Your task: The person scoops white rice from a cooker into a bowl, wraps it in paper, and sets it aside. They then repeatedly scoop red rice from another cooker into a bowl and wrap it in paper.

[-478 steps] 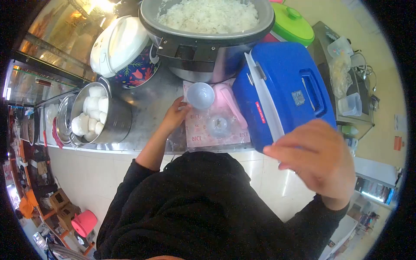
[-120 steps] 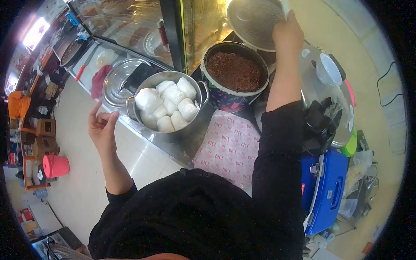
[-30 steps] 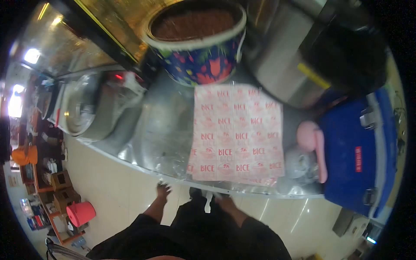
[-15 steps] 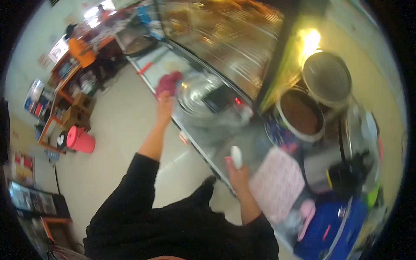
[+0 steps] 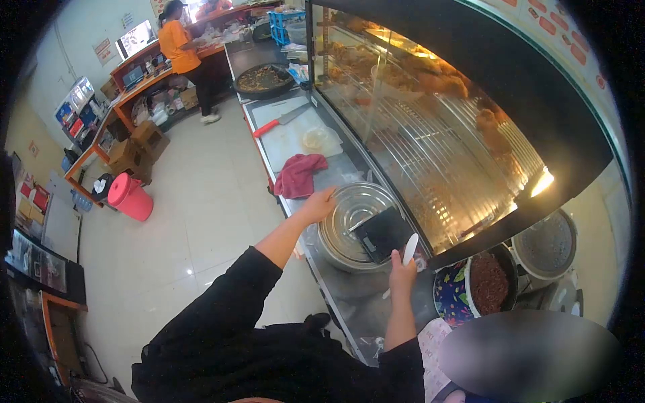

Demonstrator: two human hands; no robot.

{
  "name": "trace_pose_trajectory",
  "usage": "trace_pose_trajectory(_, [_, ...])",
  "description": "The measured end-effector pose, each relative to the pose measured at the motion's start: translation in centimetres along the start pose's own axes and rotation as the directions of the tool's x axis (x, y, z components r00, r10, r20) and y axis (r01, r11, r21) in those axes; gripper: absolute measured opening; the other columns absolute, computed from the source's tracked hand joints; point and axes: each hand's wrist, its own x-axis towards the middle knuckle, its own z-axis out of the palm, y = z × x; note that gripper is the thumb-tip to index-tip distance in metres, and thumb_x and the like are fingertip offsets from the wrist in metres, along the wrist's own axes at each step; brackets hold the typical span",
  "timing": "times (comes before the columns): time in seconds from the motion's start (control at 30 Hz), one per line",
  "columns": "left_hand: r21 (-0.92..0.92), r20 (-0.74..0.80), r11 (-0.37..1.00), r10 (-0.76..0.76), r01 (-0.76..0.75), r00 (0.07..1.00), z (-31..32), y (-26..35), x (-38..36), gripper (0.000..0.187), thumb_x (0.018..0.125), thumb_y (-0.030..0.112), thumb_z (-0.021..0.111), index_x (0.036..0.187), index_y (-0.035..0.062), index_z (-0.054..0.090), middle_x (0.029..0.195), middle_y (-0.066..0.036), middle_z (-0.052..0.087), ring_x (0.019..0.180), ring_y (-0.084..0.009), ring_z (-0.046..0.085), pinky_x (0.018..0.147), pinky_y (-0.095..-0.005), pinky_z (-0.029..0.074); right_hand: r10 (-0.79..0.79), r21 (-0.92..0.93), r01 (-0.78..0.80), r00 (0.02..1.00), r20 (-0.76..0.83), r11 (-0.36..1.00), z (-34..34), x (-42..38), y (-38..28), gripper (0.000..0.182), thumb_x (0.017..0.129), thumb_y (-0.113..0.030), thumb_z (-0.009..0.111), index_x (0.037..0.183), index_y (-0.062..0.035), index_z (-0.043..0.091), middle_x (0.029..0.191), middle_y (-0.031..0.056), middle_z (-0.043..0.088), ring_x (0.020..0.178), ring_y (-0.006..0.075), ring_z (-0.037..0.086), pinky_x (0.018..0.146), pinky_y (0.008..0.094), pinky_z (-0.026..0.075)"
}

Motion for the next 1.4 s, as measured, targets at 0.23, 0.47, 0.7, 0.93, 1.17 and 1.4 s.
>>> trace_pose_trajectory(0.23, [-0.058, 0.136, 0.996, -0.066, 0.075, 0.989, -0.8, 4.2, -5.1, 0.043, 0.089, 0.018, 0.051, 0.130, 0.0035, 0.049, 0.089, -0.018, 0.066, 0.076, -0.0265, 0.064, 0.070, -0.0391, 0.049, 0.001, -0.023, -0.001, 1.000, -0.027, 1.000, -2.6, -2.0, 1.9, 0.049, 0.089, -0.032, 0.065, 0.126, -0.0008, 0.058, 0.100, 0.0175, 0.069, 0.094, 0.0265, 0.065, 0.085, 0.0353, 0.047])
trace_pose_trajectory(0.47, [-0.097, 0.155, 0.984, -0.131, 0.147, 0.979, 1.7, 6.9, -9.9, 0.052, 0.091, 0.014, 0.053, 0.140, 0.0010, 0.041, 0.112, -0.018, 0.062, 0.106, -0.0238, 0.059, 0.091, -0.0328, 0.044, 0.107, -0.060, -0.105, 0.994, 0.024, 0.993, -8.4, -6.4, 3.1, 0.039, 0.089, -0.037, 0.063, 0.101, 0.0000, 0.064, 0.080, 0.0119, 0.065, 0.078, 0.0228, 0.063, 0.073, 0.0358, 0.047])
trace_pose_trajectory(0.7, [-0.564, 0.272, 0.750, 0.562, -0.344, 0.781, -4.2, 25.3, -17.9, 0.040, 0.087, 0.021, 0.063, 0.119, -0.0016, 0.053, 0.105, -0.012, 0.058, 0.093, -0.0244, 0.057, 0.082, -0.0333, 0.045, 0.380, -0.010, -0.417, 0.817, 0.434, 0.909, -20.3, -13.8, 0.0, 0.057, 0.095, -0.015, 0.054, 0.147, -0.0060, 0.032, 0.113, 0.0034, 0.059, 0.106, 0.0134, 0.053, 0.087, 0.0290, 0.045])
trace_pose_trajectory(0.93, [-0.923, -0.227, -0.136, 0.947, 0.361, -0.225, -0.5, 34.1, -19.5, 0.024, 0.096, 0.022, 0.046, 0.087, 0.0101, 0.066, 0.080, -0.006, 0.055, 0.063, -0.0216, 0.051, 0.059, -0.0358, 0.044, 0.229, -0.419, -0.170, 0.969, 0.097, 0.892, -29.1, -18.9, 2.6, 0.040, 0.081, -0.004, 0.066, 0.121, -0.0038, 0.060, 0.107, 0.0103, 0.066, 0.102, 0.0217, 0.061, 0.087, 0.0340, 0.047])
trace_pose_trajectory(1.17, [-0.318, 0.691, -0.009, 0.683, 0.948, 0.238, 10.2, 31.0, -24.3, 0.048, 0.088, 0.044, 0.064, 0.113, 0.0050, 0.050, 0.100, -0.016, 0.057, 0.092, -0.0261, 0.056, 0.080, -0.0385, 0.046, 0.243, -0.661, -0.568, 0.818, -0.522, 0.491, -34.5, -25.7, 9.3, 0.030, 0.078, -0.024, 0.067, 0.102, -0.0068, 0.064, 0.100, 0.0218, 0.066, 0.087, 0.0414, 0.064, 0.076, 0.0499, 0.050])
trace_pose_trajectory(1.4, [-0.773, 0.204, -0.067, 0.916, 0.631, 0.347, 5.4, 37.4, -19.3, 0.043, 0.085, 0.034, 0.067, 0.115, 0.0046, 0.055, 0.100, -0.015, 0.061, 0.090, -0.0244, 0.059, 0.079, -0.0367, 0.048, 0.253, -0.586, -0.693, 0.709, -0.658, 0.420, -38.8, -31.4, 11.0, 0.052, 0.074, -0.031, 0.074, 0.119, -0.0083, 0.060, 0.122, 0.0202, 0.058, 0.101, 0.0375, 0.062, 0.084, 0.0456, 0.050])
